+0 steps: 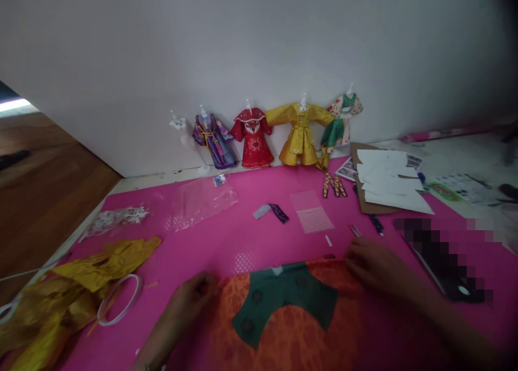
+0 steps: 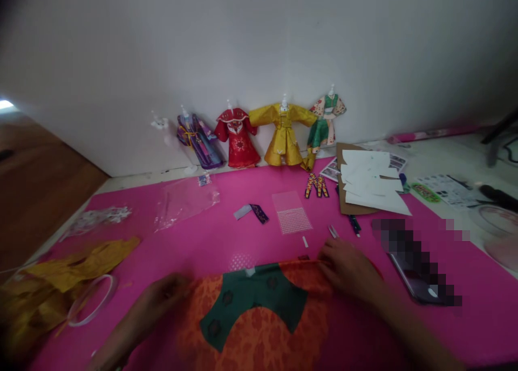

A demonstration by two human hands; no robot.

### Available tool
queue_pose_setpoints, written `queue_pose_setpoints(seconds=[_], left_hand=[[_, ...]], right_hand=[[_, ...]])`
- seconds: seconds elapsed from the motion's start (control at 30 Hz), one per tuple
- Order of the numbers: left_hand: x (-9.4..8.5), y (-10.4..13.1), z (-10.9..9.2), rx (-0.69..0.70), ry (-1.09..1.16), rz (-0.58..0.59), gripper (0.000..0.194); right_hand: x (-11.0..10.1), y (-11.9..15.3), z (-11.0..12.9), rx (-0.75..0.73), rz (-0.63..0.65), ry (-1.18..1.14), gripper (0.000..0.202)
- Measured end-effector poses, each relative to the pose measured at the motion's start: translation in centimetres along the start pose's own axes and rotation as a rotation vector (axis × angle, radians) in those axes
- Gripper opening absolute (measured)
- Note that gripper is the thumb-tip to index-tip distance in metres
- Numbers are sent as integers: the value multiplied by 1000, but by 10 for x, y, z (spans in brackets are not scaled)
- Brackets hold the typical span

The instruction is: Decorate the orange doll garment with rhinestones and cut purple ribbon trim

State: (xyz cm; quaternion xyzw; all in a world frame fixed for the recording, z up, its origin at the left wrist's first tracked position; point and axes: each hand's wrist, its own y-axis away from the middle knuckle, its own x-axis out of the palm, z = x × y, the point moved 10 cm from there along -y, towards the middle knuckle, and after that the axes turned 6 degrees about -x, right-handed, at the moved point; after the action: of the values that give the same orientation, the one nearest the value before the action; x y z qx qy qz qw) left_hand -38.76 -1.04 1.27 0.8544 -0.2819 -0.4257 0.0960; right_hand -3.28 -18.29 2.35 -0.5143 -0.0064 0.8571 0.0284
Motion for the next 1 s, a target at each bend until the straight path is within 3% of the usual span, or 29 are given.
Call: queue_pose_setpoints(seconds=[0.2, 0.3, 0.4, 0.53, 0.73, 0.87, 1.0], left_hand=[[3, 4, 8, -30, 138, 23, 24], [3, 8, 7, -29, 228, 34, 24], [2, 11, 4, -49, 246, 18, 27], [1, 15, 8, -71, 296, -14, 29], [0, 19, 15, -75, 370, 11, 29], [-1, 17, 13, -71, 398, 35, 28], [-6, 15, 17, -59, 362, 12, 33]], right_hand=[[-5, 11, 0, 172, -26, -237, 22], [3, 12, 17, 208, -11, -411, 28], [20, 5, 57, 196, -13, -678, 25], [54, -16, 134, 152, 30, -882, 14], [82, -55, 227, 63, -19, -885, 8], [90, -67, 258, -35, 18, -838, 14], [85, -60, 245, -66, 32, -722, 24]])
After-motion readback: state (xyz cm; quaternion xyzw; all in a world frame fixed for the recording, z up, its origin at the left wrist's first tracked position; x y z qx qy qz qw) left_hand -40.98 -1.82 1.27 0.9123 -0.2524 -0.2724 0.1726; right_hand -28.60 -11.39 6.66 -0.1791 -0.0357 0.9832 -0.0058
